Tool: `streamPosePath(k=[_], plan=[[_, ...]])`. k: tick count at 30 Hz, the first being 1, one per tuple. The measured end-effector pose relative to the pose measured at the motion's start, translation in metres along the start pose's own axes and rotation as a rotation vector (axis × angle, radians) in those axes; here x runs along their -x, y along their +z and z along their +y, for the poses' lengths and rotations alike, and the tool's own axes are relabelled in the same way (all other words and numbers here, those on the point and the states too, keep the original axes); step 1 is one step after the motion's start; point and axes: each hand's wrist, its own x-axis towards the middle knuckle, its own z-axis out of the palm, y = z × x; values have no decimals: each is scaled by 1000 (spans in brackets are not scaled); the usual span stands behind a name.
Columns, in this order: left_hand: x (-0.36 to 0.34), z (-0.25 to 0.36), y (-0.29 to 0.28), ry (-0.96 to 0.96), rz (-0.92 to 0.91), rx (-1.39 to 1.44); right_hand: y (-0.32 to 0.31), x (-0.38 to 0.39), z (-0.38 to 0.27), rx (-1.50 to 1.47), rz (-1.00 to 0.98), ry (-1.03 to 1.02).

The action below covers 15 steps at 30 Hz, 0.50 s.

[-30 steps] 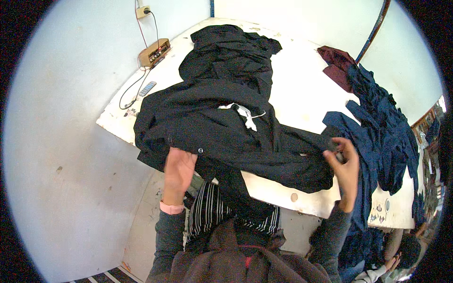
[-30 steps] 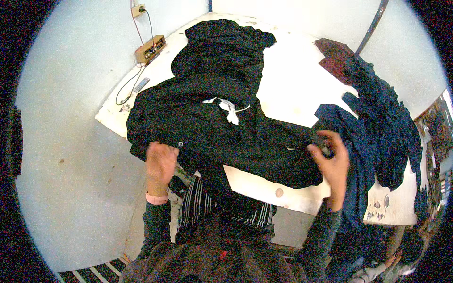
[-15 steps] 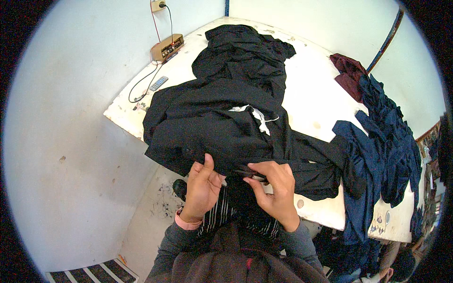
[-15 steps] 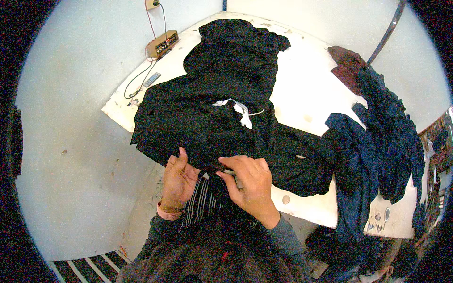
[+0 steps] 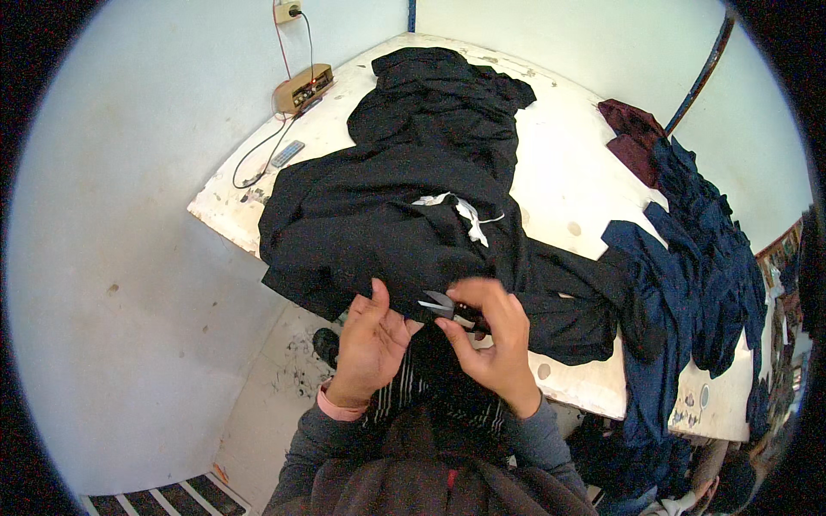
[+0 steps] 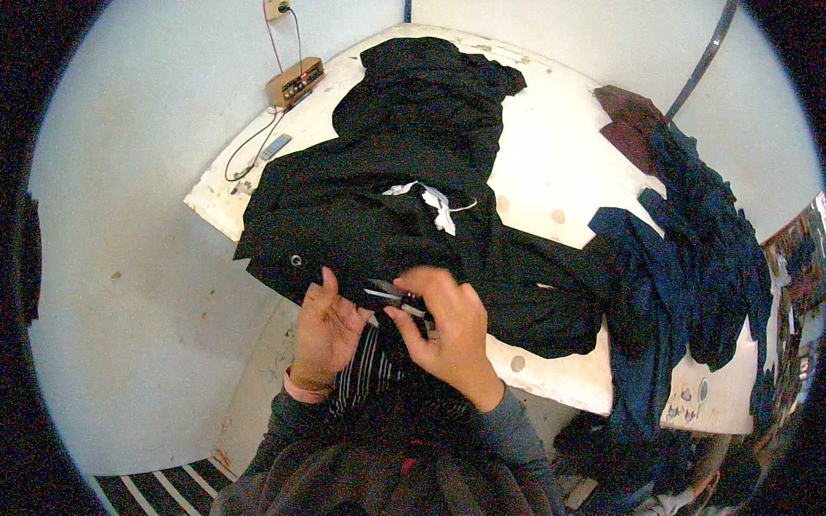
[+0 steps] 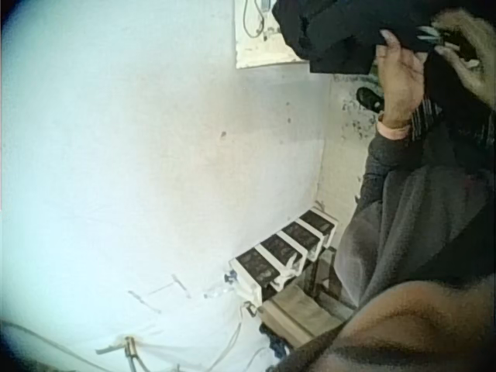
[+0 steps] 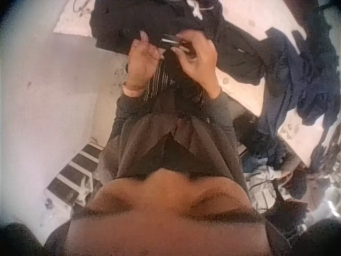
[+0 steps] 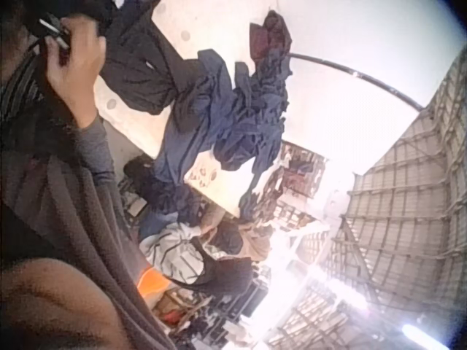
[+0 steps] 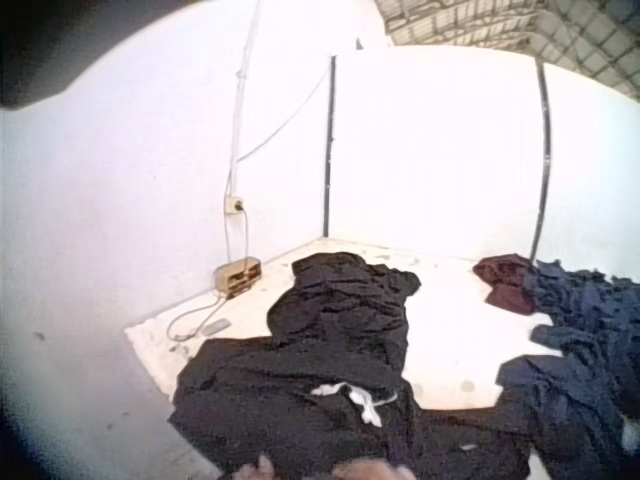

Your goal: The person uses scissors to cut a black garment on a white table. They repeatedly lift, fold, and trim sections of the fabric, handling the garment one at a time and occasionally moving cut pieces aside.

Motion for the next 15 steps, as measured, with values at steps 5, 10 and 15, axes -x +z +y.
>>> streamPosePath(k=[5,10,15], plan=[[-25,38,12,-19,-252,99,-35,6,44,-251,-429,350],[-87,105,25,-41,-888,397,-116,-2,69,-242,-805,286],[-128,179,31,-8,-1013,321,-204,-15,71,494,-261,403]])
